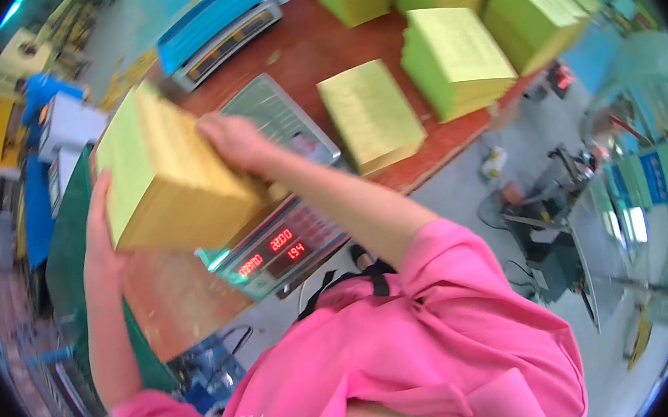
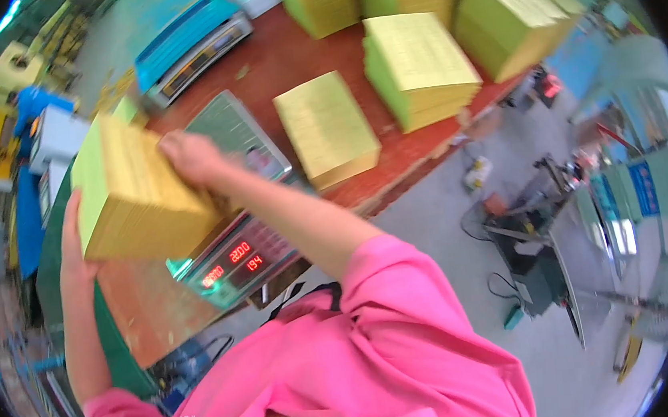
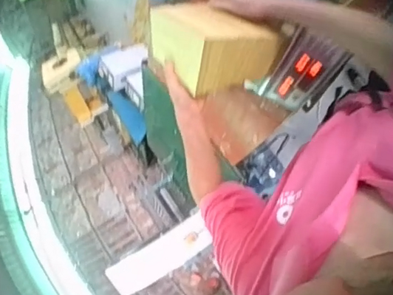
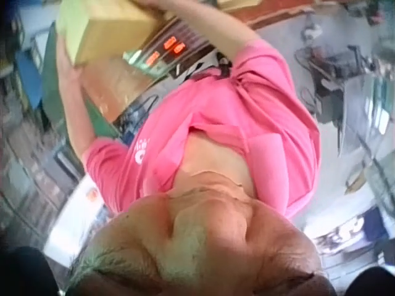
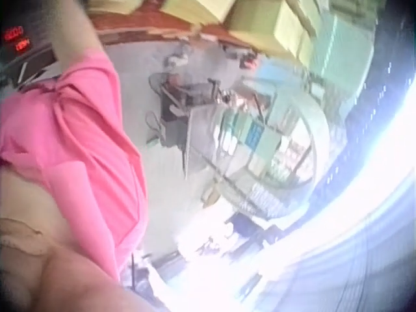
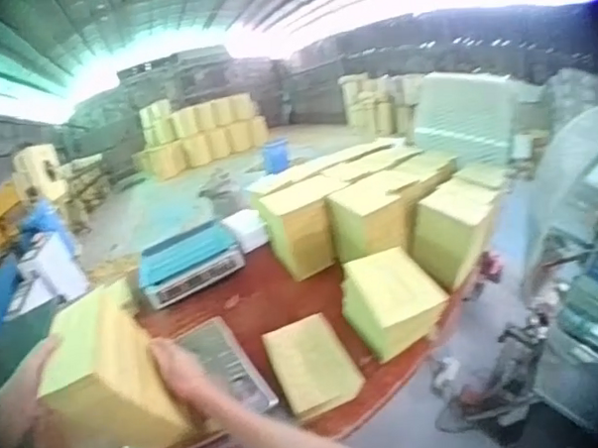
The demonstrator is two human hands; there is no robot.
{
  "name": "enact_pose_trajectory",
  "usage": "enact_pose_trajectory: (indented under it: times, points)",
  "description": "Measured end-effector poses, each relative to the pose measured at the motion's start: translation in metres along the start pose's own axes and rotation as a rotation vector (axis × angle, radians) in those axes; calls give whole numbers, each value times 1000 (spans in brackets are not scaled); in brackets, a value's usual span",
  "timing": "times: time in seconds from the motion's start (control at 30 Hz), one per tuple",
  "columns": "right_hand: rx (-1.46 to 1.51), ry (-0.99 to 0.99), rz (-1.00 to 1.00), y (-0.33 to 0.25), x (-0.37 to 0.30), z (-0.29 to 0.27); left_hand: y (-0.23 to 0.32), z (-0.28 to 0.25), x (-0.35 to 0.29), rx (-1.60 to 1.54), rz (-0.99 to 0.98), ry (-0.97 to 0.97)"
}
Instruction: Weighing stacks of yellow paper on a scale and organizing them for packaging or further processing.
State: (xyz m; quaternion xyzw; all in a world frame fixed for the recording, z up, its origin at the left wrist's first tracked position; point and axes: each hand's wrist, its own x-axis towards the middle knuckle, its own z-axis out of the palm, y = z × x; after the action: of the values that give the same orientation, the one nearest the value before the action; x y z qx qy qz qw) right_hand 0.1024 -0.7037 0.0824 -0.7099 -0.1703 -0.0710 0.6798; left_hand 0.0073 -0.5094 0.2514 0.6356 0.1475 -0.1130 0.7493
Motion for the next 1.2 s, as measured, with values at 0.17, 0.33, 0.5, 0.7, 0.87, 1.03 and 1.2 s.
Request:
enact_pose_trajectory:
  times: [0.17,0.33,0.5,0.7,0.87,1.03,1.2]
  points:
    - [-44,-29,80,-40,-55,-20,-13,-11,-29,22,-49,50]
    - [-52,85,9,-68,-113,-57,-19,5,-48,26,-170,-9]
    - [32,95,78,-81,-177,-113,-18,11,-29,30,-165,-20]
    - [-19,649,80,-90,-202,-282,-20,6,-43,78,-100,-8]
    - [135,892,165,-19,-153,-428,-19,10,-33,54,-137,-39]
    - [609,473,406,48,-119,-430,-22,12,-35,46,-110,-36]
    - [489,304,382,42,-101,-385,-17,21,-45,74,-124,6]
